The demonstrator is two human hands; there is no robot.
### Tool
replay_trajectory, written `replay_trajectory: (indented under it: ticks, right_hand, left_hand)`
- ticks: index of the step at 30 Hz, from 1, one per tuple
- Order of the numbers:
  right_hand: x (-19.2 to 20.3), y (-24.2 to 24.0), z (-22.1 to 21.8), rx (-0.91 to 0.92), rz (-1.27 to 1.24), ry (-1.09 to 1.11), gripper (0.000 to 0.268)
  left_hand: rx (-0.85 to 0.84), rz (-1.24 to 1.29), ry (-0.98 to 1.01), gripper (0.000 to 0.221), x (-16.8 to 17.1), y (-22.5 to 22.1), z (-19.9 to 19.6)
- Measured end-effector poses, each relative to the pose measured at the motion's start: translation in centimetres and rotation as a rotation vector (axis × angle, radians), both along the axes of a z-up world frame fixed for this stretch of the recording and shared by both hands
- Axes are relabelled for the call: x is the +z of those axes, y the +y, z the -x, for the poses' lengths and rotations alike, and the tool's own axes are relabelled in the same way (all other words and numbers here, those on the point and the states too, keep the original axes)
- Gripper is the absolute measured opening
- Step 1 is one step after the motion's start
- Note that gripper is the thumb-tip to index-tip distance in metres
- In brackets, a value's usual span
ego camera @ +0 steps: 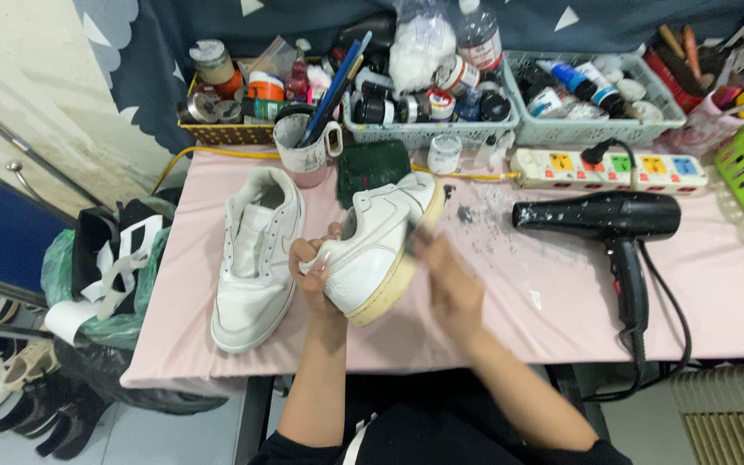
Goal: The person sands the midsole of a white shoe using a small piece of sandpaper, rubbing the edges and curves of the sole repeatedly while holding the shoe by hand.
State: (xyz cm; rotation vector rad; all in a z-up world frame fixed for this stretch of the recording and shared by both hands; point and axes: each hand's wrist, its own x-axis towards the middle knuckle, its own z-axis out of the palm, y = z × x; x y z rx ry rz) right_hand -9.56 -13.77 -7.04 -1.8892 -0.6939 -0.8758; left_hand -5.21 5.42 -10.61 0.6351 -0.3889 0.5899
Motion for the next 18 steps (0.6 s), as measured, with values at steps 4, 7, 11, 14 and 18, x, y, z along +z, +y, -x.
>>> replay_trajectory:
  ticks: [4, 7, 11, 14, 18]
  right_hand:
    - [-0.8, -0.4, 0.8, 0.235, 0.365, -0.105, 0.047]
    - [-1.2, -1.3, -1.0, 0.099, 0.474, -0.01, 0.044]
    - [-0.9, -1.8, -2.9, -0.041, 0.055, -0.036, 0.042]
    - [0.4, -2.2, -2.8, -0.036, 0.155, -0.151, 0.038]
    - [2.5, -3.0, -3.9, -0.224, 0.075, -0.023, 0.034]
  left_hand:
    - [0.024, 0.024, 0.031, 0.025, -0.1, 0.1, -1.0]
    - [0.026, 0.01, 0.141, 0.023, -0.1, 0.3, 0.1]
    - [-0.109, 0.143, 0.05, 0.027, 0.9, 0.9, 0.5]
    - [-0.182, 0.217, 0.144, 0.026, 1.4, 0.9, 0.6]
    - [-0.397, 0.346, -0.184, 0.021, 1.1, 0.9, 0.8]
